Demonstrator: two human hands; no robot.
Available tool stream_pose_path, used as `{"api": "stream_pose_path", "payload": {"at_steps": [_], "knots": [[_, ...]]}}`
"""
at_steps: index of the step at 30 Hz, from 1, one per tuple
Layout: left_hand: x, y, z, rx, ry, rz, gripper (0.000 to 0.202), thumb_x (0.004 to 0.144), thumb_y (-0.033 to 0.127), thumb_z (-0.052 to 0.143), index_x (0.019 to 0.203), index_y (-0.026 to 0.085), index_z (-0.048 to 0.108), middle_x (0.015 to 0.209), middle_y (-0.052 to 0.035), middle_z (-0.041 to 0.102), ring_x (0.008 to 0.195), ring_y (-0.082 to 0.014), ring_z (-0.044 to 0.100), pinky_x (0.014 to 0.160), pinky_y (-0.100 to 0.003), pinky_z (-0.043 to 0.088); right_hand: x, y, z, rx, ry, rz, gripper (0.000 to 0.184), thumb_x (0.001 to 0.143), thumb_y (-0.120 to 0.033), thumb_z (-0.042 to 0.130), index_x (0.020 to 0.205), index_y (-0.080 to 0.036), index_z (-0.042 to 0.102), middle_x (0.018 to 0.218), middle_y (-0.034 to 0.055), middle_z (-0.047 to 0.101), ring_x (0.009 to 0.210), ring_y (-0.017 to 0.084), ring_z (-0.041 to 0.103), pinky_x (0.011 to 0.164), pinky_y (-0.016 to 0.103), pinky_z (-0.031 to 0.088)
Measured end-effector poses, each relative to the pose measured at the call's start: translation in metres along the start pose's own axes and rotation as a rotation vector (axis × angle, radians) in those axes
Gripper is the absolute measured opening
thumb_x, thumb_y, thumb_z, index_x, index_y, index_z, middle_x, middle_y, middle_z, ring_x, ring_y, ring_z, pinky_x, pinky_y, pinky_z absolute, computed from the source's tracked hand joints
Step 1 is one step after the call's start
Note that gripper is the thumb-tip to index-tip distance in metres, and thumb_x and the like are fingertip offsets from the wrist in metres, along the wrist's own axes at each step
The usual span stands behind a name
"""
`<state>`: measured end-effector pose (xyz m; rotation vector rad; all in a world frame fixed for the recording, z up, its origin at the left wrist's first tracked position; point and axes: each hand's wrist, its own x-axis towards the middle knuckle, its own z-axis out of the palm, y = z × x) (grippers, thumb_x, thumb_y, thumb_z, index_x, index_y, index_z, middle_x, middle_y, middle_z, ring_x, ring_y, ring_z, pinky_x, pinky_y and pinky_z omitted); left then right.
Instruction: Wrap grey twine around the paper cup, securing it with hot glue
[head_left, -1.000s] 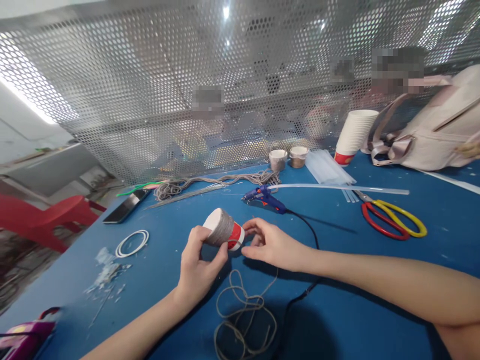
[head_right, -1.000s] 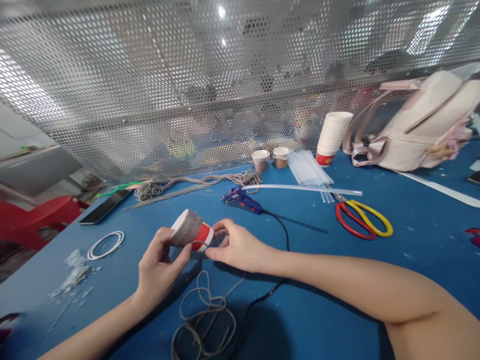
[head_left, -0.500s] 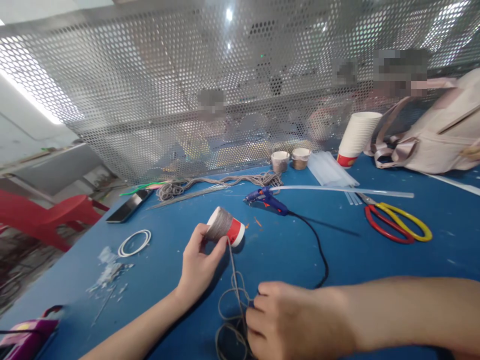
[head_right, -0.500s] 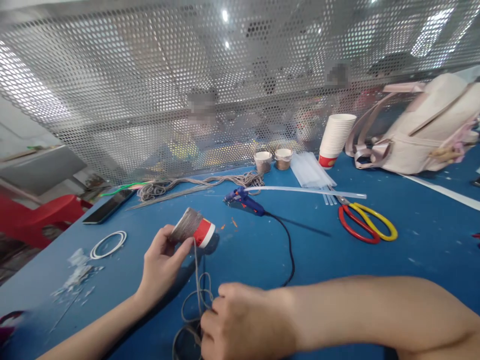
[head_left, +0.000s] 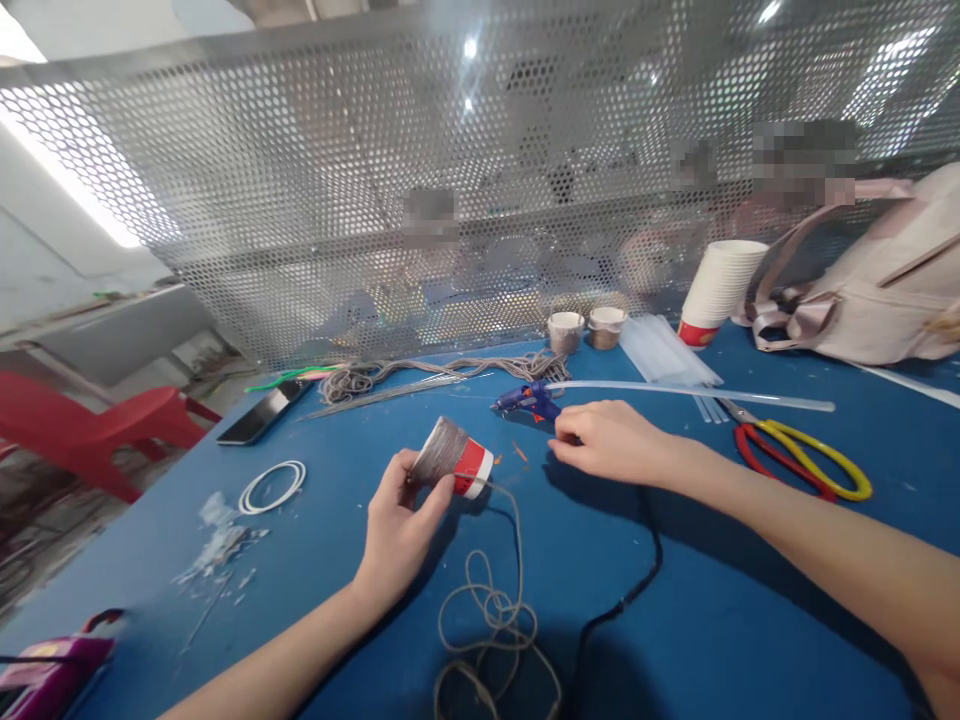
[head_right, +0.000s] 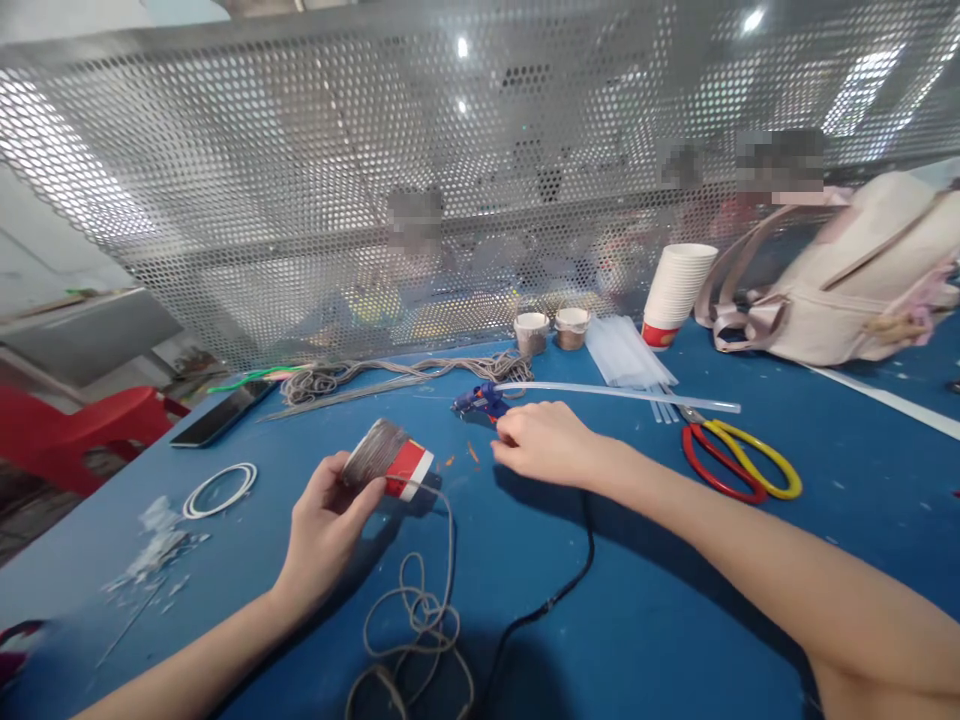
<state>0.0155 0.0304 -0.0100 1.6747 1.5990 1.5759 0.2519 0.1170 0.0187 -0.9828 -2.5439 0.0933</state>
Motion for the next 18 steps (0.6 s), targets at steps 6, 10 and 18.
{"api": "stream_pose_path", "payload": {"at_steps": [6, 10, 18], "knots": [[-0.002, 0.001, 0.002, -0.014, -0.043, 0.001, 0.010, 0.074, 0.028, 0.060, 0.077, 0.020, 0.054, 0.069, 0.0027, 0.054, 0.064, -0.0123, 0.052, 0.060, -0.024, 0.046, -0.006, -0.027, 0.014, 0.303, 0.245, -0.239, 0.015, 0.089, -0.017, 0.052, 0.096, -0.013, 0.065, 0.087, 0.0067, 0.065, 0.071, 0.013, 0.058, 0.064, 0.025, 0.046], [-0.008, 0.003, 0.003, -0.033, -0.076, 0.020, 0.008, 0.075, 0.026, 0.060, 0.077, 0.020, 0.055, 0.070, 0.0029, 0.054, 0.064, -0.0116, 0.052, 0.060, -0.022, 0.046, -0.004, -0.052, 0.026, 0.265, 0.298, -0.343, 0.019, 0.094, -0.023, 0.048, 0.097, -0.014, 0.065, 0.087, 0.0073, 0.065, 0.075, 0.014, 0.058, 0.067, 0.026, 0.046], [-0.002, 0.006, 0.001, 0.000, -0.026, -0.154, 0.018, 0.071, 0.035, 0.062, 0.077, 0.019, 0.055, 0.067, 0.0034, 0.055, 0.062, -0.0123, 0.051, 0.058, -0.023, 0.044, -0.011, -0.044, 0.027, 0.046, 0.248, -0.376, 0.027, 0.096, -0.017, 0.035, 0.081, -0.013, 0.057, 0.075, 0.0068, 0.059, 0.066, 0.016, 0.049, 0.060, 0.029, 0.038]]}}
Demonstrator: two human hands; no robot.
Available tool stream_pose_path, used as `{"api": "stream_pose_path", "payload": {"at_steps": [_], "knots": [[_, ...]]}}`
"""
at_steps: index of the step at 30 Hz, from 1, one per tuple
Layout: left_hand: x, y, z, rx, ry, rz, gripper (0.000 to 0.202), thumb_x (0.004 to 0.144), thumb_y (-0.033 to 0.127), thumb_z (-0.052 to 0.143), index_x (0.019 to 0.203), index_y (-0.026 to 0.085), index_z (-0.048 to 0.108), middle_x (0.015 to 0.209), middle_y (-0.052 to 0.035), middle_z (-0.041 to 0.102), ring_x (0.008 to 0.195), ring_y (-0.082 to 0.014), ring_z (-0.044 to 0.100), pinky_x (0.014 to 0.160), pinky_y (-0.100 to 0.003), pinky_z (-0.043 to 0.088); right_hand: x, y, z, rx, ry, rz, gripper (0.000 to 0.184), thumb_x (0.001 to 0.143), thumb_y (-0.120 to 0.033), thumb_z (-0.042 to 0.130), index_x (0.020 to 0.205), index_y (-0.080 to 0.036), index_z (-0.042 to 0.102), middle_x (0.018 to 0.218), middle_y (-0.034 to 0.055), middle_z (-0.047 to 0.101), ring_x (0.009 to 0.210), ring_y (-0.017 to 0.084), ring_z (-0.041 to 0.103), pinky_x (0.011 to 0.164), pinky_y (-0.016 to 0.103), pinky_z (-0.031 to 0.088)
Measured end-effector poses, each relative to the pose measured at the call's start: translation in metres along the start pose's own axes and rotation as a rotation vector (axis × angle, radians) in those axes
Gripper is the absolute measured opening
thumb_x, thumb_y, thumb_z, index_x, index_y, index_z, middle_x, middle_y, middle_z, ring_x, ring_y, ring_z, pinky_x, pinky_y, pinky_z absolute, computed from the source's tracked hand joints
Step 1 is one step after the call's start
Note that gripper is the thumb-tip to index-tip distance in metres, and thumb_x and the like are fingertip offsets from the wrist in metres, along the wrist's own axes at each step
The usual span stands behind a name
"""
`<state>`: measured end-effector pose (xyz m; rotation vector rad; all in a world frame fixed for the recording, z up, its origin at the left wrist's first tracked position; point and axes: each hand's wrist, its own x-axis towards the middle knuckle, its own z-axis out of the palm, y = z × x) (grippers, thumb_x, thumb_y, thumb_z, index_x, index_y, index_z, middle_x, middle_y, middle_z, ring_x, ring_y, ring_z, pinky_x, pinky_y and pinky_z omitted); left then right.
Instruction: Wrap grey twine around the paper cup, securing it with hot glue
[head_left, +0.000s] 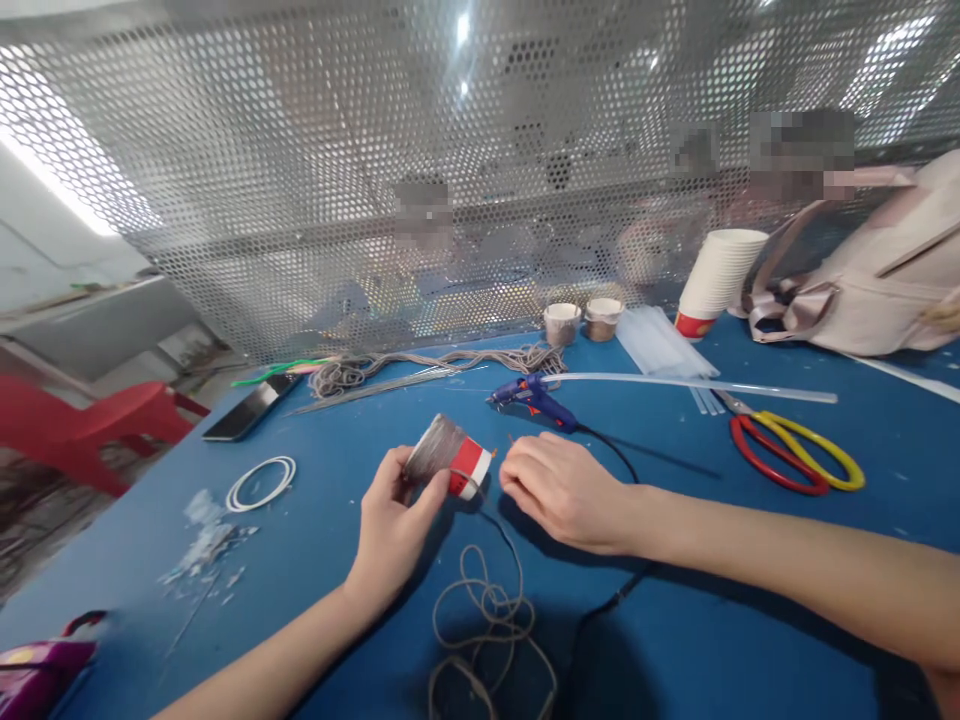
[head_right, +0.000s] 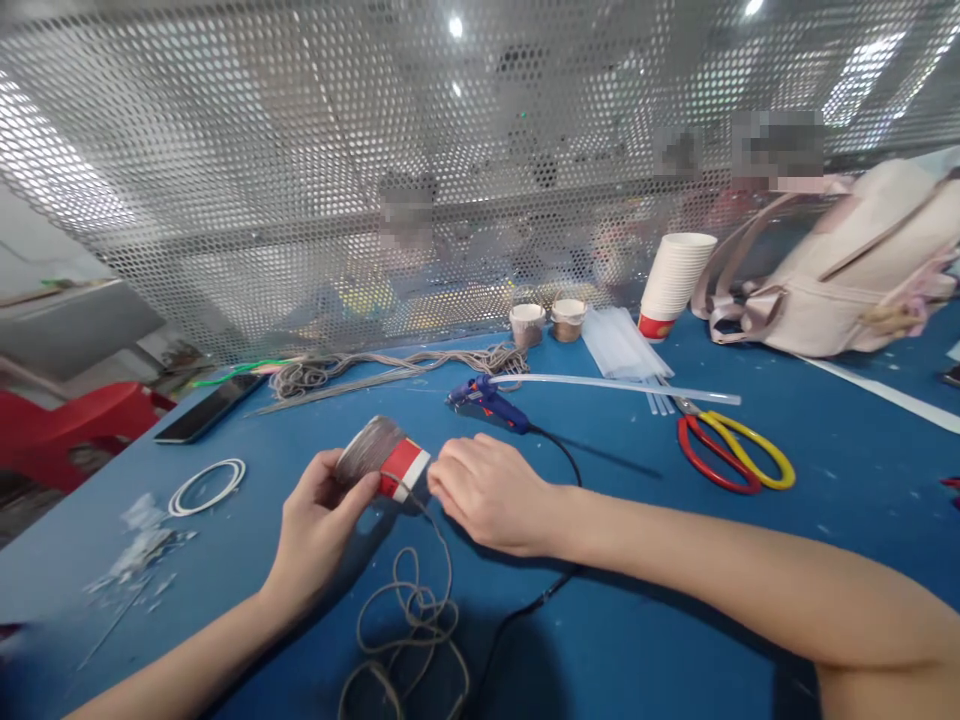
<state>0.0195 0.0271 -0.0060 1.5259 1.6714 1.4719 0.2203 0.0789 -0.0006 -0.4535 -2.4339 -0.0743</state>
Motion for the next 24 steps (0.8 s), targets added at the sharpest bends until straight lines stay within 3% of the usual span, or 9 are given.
{"api": "stream_pose_path", "payload": {"at_steps": [4, 9, 15, 21, 24], "knots": [[0.010, -0.005, 0.000, -0.008, 0.044, -0.081, 0.024, 0.069, 0.039, 0.063, 0.079, 0.018, 0.056, 0.066, 0.0031, 0.056, 0.060, -0.0129, 0.050, 0.057, -0.024, 0.043, -0.025, 0.005, -0.023, 0.038, -0.023, 0.115, 0.027, 0.095, -0.015, 0.030, 0.075, -0.018, 0.048, 0.067, 0.0026, 0.052, 0.058, 0.014, 0.043, 0.058, 0.026, 0.036], [0.014, -0.010, 0.004, -0.039, 0.042, -0.083, 0.026, 0.068, 0.041, 0.063, 0.079, 0.019, 0.056, 0.066, 0.0031, 0.057, 0.060, -0.0137, 0.053, 0.058, -0.025, 0.044, -0.046, 0.006, -0.041, 0.112, -0.052, 0.222, 0.035, 0.098, -0.020, 0.032, 0.063, -0.021, 0.036, 0.056, -0.0038, 0.039, 0.049, 0.011, 0.033, 0.050, 0.025, 0.028], [0.012, -0.013, 0.006, -0.026, 0.005, -0.055, 0.024, 0.071, 0.040, 0.061, 0.080, 0.018, 0.057, 0.068, 0.0029, 0.058, 0.062, -0.0143, 0.053, 0.060, -0.026, 0.043, -0.055, -0.006, -0.051, 0.396, -0.212, 0.440, 0.025, 0.095, -0.030, 0.047, 0.072, -0.020, 0.045, 0.076, 0.0000, 0.053, 0.066, 0.010, 0.049, 0.062, 0.021, 0.040], [0.012, -0.019, 0.010, -0.017, -0.006, -0.016, 0.023, 0.072, 0.040, 0.060, 0.078, 0.018, 0.058, 0.065, 0.0032, 0.056, 0.061, -0.0140, 0.051, 0.057, -0.025, 0.042, -0.073, -0.021, -0.059, 0.188, -0.274, 0.377, 0.043, 0.098, -0.027, 0.034, 0.055, -0.020, 0.036, 0.051, -0.0033, 0.041, 0.052, 0.011, 0.040, 0.058, 0.025, 0.037], [0.013, -0.018, 0.011, -0.028, -0.015, -0.009, 0.022, 0.072, 0.040, 0.059, 0.078, 0.018, 0.057, 0.065, 0.0030, 0.056, 0.061, -0.0143, 0.051, 0.057, -0.026, 0.041, -0.075, -0.023, -0.067, 0.233, -0.357, 0.424, 0.011, 0.087, -0.023, 0.053, 0.078, -0.021, 0.057, 0.075, 0.0009, 0.061, 0.069, 0.013, 0.056, 0.069, 0.025, 0.043]]}}
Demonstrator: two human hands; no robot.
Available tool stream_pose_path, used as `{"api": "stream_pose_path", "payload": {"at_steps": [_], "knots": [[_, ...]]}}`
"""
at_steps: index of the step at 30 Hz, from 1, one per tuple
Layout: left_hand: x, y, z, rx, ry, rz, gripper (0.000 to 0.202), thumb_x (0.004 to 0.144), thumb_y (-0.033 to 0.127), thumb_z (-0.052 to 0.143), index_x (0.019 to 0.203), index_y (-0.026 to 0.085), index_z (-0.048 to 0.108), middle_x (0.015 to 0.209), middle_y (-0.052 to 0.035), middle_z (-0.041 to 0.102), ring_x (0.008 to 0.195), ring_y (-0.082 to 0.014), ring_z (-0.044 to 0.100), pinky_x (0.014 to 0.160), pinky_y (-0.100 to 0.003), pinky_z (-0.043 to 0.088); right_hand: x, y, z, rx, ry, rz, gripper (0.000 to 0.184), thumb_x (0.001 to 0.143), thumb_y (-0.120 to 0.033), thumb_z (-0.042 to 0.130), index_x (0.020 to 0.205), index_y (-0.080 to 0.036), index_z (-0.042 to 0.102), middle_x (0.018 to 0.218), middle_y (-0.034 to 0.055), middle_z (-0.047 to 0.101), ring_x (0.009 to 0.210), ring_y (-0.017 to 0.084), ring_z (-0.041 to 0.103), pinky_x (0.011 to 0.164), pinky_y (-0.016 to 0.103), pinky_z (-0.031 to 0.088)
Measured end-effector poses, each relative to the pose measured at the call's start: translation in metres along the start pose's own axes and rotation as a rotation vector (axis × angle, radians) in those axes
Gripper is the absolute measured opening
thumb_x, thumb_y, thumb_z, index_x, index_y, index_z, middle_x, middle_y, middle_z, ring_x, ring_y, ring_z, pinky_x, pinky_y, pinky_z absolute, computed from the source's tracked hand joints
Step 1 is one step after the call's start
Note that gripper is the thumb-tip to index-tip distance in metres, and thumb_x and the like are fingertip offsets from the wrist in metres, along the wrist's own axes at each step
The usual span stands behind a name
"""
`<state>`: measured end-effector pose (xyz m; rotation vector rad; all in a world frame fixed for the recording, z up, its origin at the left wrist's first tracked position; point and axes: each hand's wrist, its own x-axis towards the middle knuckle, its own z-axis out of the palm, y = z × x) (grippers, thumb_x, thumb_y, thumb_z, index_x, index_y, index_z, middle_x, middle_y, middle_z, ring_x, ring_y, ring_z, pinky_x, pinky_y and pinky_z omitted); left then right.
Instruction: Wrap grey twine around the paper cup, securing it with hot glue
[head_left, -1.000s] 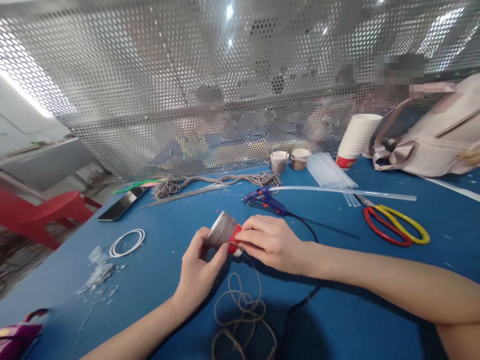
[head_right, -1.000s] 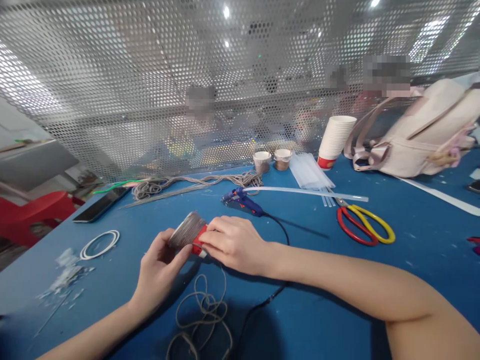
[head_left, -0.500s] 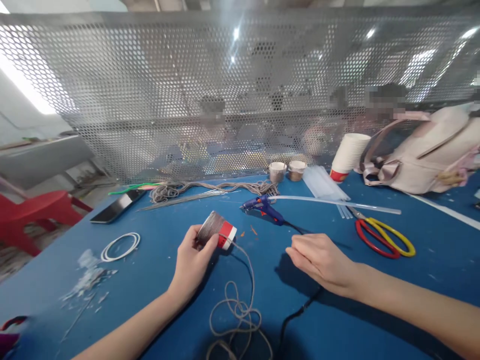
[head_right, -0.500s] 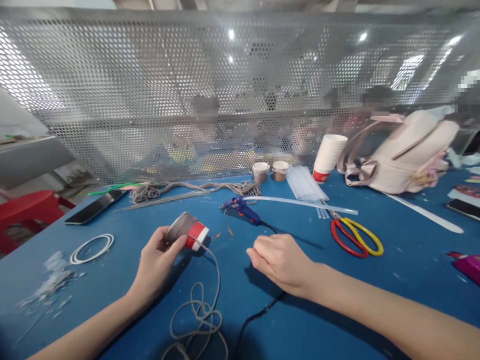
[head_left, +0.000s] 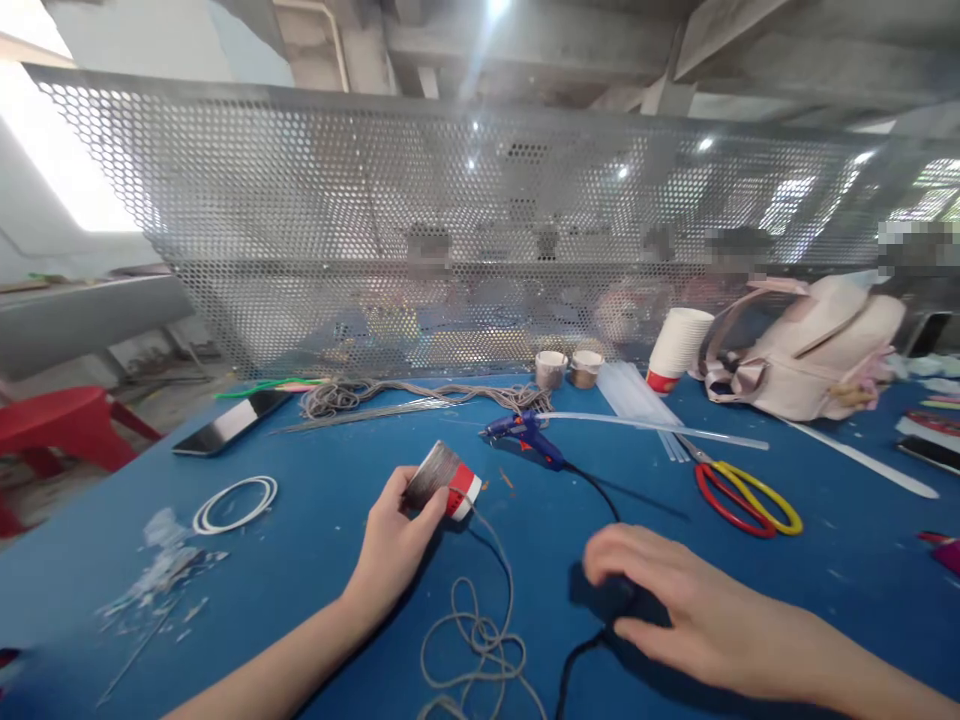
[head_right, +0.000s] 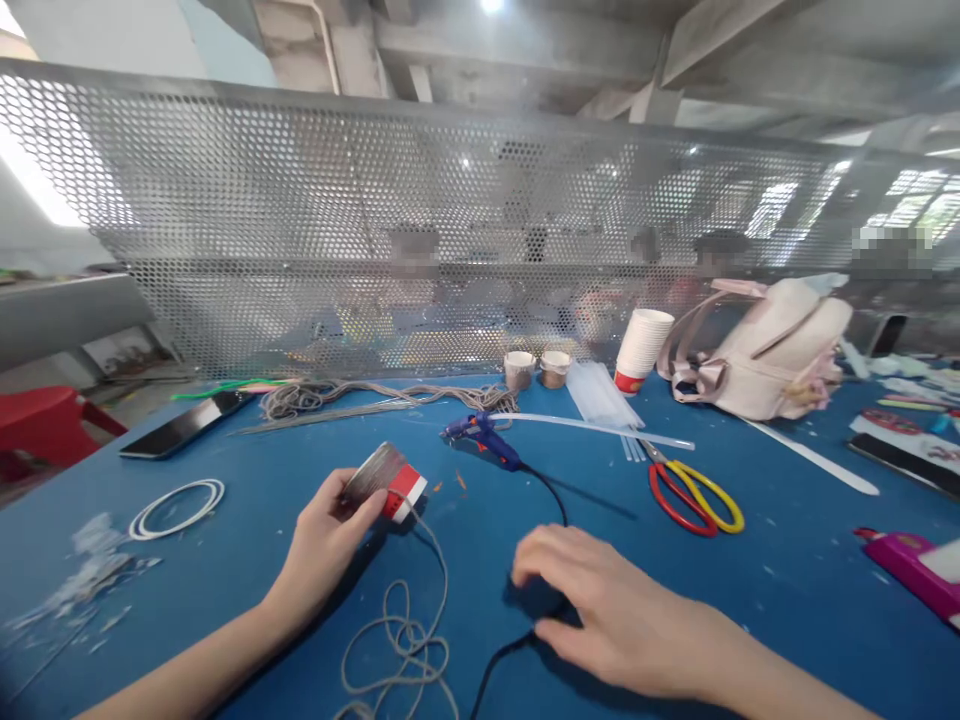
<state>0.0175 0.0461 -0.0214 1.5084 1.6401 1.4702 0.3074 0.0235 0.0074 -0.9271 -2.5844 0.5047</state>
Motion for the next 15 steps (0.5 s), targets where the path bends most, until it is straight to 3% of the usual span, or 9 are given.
{"api": "stream_pose_path", "payload": {"at_steps": [2, 4, 6, 8, 11, 14, 15], "knots": [[0.000, 0.001, 0.000, 0.008, -0.001, 0.004, 0.022, 0.072, 0.040, 0.058, 0.077, 0.019, 0.057, 0.065, 0.0028, 0.057, 0.061, -0.0147, 0.052, 0.057, -0.026, 0.041, 0.000, 0.003, -0.006, 0.060, -0.032, 0.145, 0.010, 0.084, -0.024, 0.055, 0.092, -0.022, 0.061, 0.086, 0.0024, 0.065, 0.075, 0.014, 0.060, 0.070, 0.025, 0.045], [0.000, 0.003, 0.000, 0.021, -0.004, 0.008, 0.022, 0.072, 0.040, 0.058, 0.076, 0.019, 0.057, 0.065, 0.0028, 0.057, 0.061, -0.0149, 0.052, 0.057, -0.026, 0.042, 0.004, 0.011, -0.012, 0.053, 0.020, 0.285, 0.024, 0.090, -0.031, 0.047, 0.073, -0.021, 0.060, 0.066, 0.0006, 0.062, 0.062, 0.014, 0.056, 0.062, 0.025, 0.043], [0.000, 0.004, 0.000, 0.025, -0.011, 0.011, 0.022, 0.072, 0.041, 0.058, 0.076, 0.019, 0.057, 0.065, 0.0028, 0.057, 0.062, -0.0151, 0.053, 0.058, -0.026, 0.042, 0.012, 0.025, -0.018, -0.032, 0.106, 0.335, 0.035, 0.090, -0.039, 0.045, 0.061, -0.020, 0.054, 0.061, 0.0010, 0.058, 0.063, 0.016, 0.054, 0.063, 0.028, 0.041], [-0.001, 0.005, 0.000, 0.023, -0.012, 0.010, 0.022, 0.072, 0.041, 0.058, 0.076, 0.019, 0.057, 0.065, 0.0028, 0.057, 0.061, -0.0152, 0.053, 0.057, -0.026, 0.043, 0.023, 0.042, -0.022, -0.075, 0.172, 0.370, 0.022, 0.082, -0.039, 0.055, 0.070, -0.021, 0.054, 0.075, 0.0021, 0.062, 0.071, 0.018, 0.056, 0.067, 0.029, 0.042], [-0.001, 0.006, 0.000, 0.030, -0.020, 0.008, 0.022, 0.072, 0.042, 0.057, 0.076, 0.020, 0.057, 0.065, 0.0028, 0.057, 0.060, -0.0150, 0.053, 0.056, -0.026, 0.042, 0.043, 0.069, -0.025, -0.113, 0.279, 0.553, 0.017, 0.080, -0.030, 0.049, 0.066, -0.021, 0.049, 0.068, 0.0023, 0.058, 0.066, 0.019, 0.054, 0.066, 0.032, 0.042], [0.000, 0.006, 0.000, 0.039, -0.029, 0.009, 0.023, 0.071, 0.042, 0.057, 0.077, 0.020, 0.057, 0.066, 0.0027, 0.058, 0.060, -0.0151, 0.053, 0.057, -0.026, 0.043, 0.066, 0.089, -0.024, -0.069, 0.280, 0.571, 0.010, 0.078, -0.027, 0.050, 0.082, -0.021, 0.057, 0.089, 0.0069, 0.065, 0.088, 0.024, 0.059, 0.081, 0.037, 0.044], [0.000, 0.006, 0.000, 0.039, -0.032, 0.008, 0.023, 0.071, 0.042, 0.057, 0.077, 0.020, 0.057, 0.066, 0.0027, 0.058, 0.060, -0.0152, 0.053, 0.057, -0.027, 0.043, 0.074, 0.093, -0.023, -0.038, 0.268, 0.570, 0.018, 0.077, -0.027, 0.053, 0.093, -0.021, 0.058, 0.100, 0.0086, 0.066, 0.096, 0.025, 0.059, 0.086, 0.037, 0.044]]}}
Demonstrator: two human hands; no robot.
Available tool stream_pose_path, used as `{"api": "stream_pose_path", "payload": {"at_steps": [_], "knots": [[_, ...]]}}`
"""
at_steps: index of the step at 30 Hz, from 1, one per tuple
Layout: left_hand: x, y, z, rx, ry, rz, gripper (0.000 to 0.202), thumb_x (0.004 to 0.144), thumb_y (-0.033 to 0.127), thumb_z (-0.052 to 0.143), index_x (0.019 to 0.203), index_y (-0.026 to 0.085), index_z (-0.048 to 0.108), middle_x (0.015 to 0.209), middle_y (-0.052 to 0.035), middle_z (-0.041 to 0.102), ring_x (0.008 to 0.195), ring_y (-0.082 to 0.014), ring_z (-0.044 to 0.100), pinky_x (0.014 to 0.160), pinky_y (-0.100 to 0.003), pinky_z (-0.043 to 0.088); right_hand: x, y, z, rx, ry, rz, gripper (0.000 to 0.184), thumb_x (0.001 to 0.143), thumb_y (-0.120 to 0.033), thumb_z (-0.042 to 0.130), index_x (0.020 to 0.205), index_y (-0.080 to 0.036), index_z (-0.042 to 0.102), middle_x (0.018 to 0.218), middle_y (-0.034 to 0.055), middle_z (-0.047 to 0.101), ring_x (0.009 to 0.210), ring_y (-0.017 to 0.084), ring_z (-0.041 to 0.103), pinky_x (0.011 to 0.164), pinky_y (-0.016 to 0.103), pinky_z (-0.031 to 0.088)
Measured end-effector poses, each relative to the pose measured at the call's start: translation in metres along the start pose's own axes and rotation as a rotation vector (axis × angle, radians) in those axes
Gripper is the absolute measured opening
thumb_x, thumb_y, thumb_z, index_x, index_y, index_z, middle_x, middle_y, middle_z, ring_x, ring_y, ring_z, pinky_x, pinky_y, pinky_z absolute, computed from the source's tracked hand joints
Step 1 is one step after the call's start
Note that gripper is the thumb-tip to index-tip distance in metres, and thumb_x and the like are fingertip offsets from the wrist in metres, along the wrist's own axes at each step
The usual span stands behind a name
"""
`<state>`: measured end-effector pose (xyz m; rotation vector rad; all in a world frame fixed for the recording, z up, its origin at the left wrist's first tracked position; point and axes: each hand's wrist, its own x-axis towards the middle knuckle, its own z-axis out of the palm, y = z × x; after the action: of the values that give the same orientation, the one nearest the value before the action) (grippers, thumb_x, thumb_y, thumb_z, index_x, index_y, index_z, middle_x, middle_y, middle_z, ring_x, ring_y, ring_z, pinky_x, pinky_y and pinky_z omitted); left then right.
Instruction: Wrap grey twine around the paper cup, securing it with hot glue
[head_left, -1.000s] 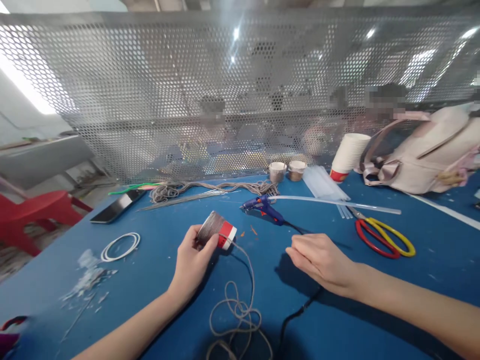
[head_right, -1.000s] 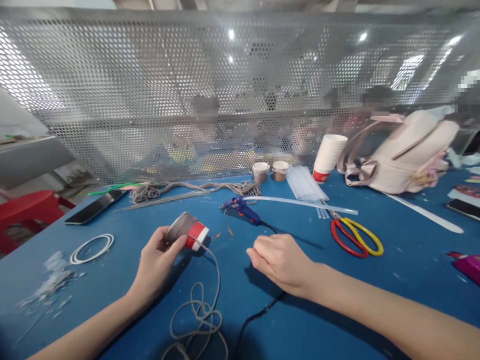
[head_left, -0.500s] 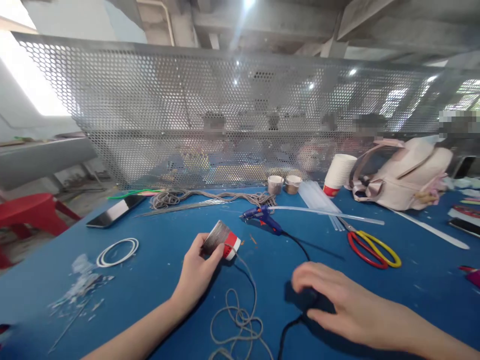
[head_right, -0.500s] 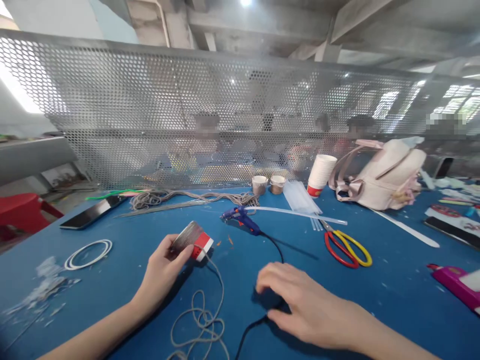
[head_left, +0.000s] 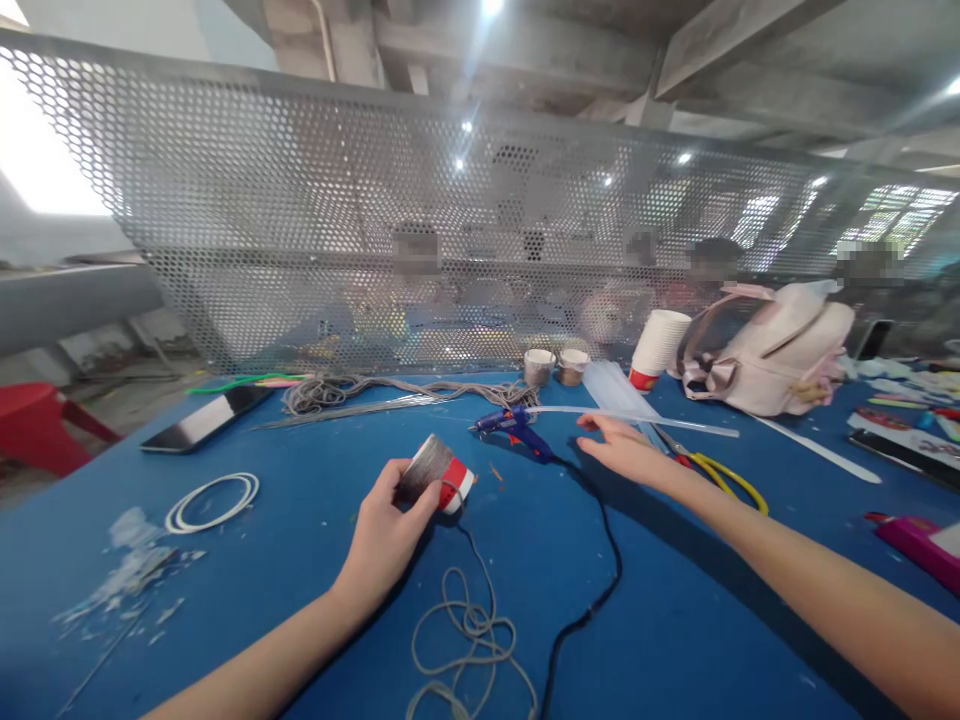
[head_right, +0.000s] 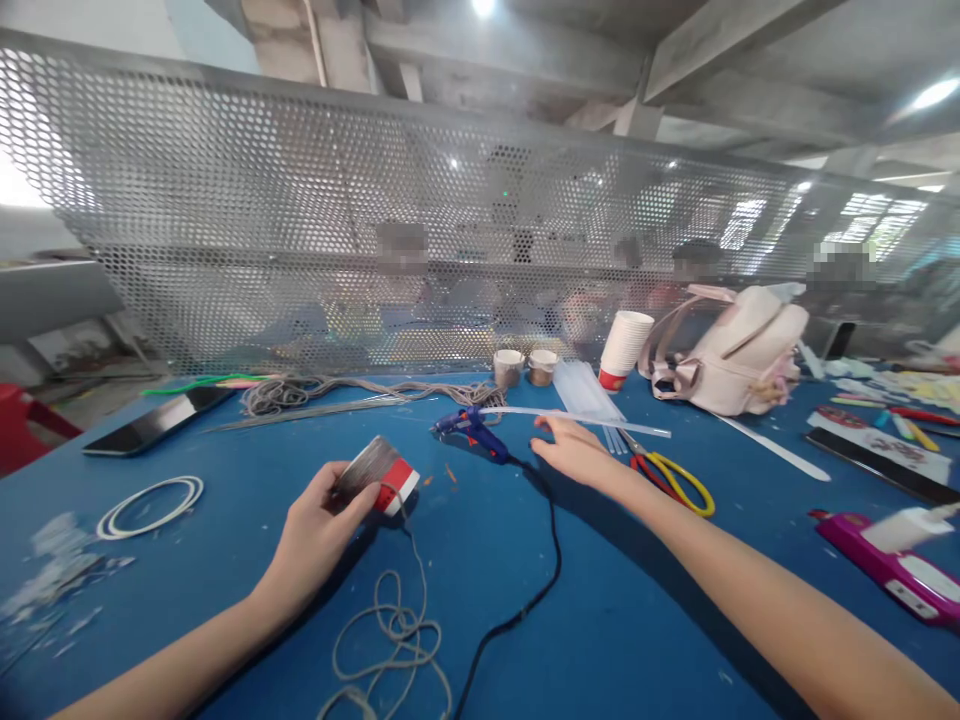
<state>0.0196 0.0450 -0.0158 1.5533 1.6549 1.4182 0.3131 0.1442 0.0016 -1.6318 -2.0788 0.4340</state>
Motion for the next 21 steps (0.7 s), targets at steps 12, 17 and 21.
{"api": "stream_pose_path", "payload": {"at_steps": [12, 17, 21], "knots": [[-0.001, 0.003, -0.002, -0.009, -0.012, 0.017, 0.024, 0.070, 0.042, 0.060, 0.077, 0.020, 0.058, 0.066, 0.0014, 0.061, 0.061, -0.0165, 0.055, 0.056, -0.026, 0.044, 0.043, -0.035, 0.035, 0.283, -0.241, -0.118, 0.042, 0.076, -0.017, 0.056, 0.119, -0.015, 0.057, 0.111, 0.0074, 0.067, 0.095, 0.016, 0.064, 0.081, 0.026, 0.050], [-0.001, 0.003, -0.001, 0.000, -0.018, 0.003, 0.022, 0.069, 0.041, 0.060, 0.077, 0.020, 0.058, 0.065, 0.0018, 0.061, 0.060, -0.0158, 0.054, 0.056, -0.026, 0.044, 0.042, -0.047, 0.037, 0.253, -0.266, -0.184, 0.030, 0.076, -0.024, 0.060, 0.103, -0.015, 0.065, 0.091, 0.0027, 0.069, 0.078, 0.015, 0.061, 0.069, 0.025, 0.047], [-0.002, 0.005, -0.002, 0.002, -0.012, -0.007, 0.021, 0.069, 0.040, 0.060, 0.076, 0.020, 0.057, 0.065, 0.0026, 0.059, 0.060, -0.0150, 0.053, 0.058, -0.026, 0.043, 0.041, -0.054, 0.045, 0.221, -0.231, -0.152, 0.026, 0.075, -0.029, 0.060, 0.094, -0.012, 0.066, 0.080, 0.0044, 0.068, 0.064, 0.014, 0.057, 0.058, 0.024, 0.043]]}}
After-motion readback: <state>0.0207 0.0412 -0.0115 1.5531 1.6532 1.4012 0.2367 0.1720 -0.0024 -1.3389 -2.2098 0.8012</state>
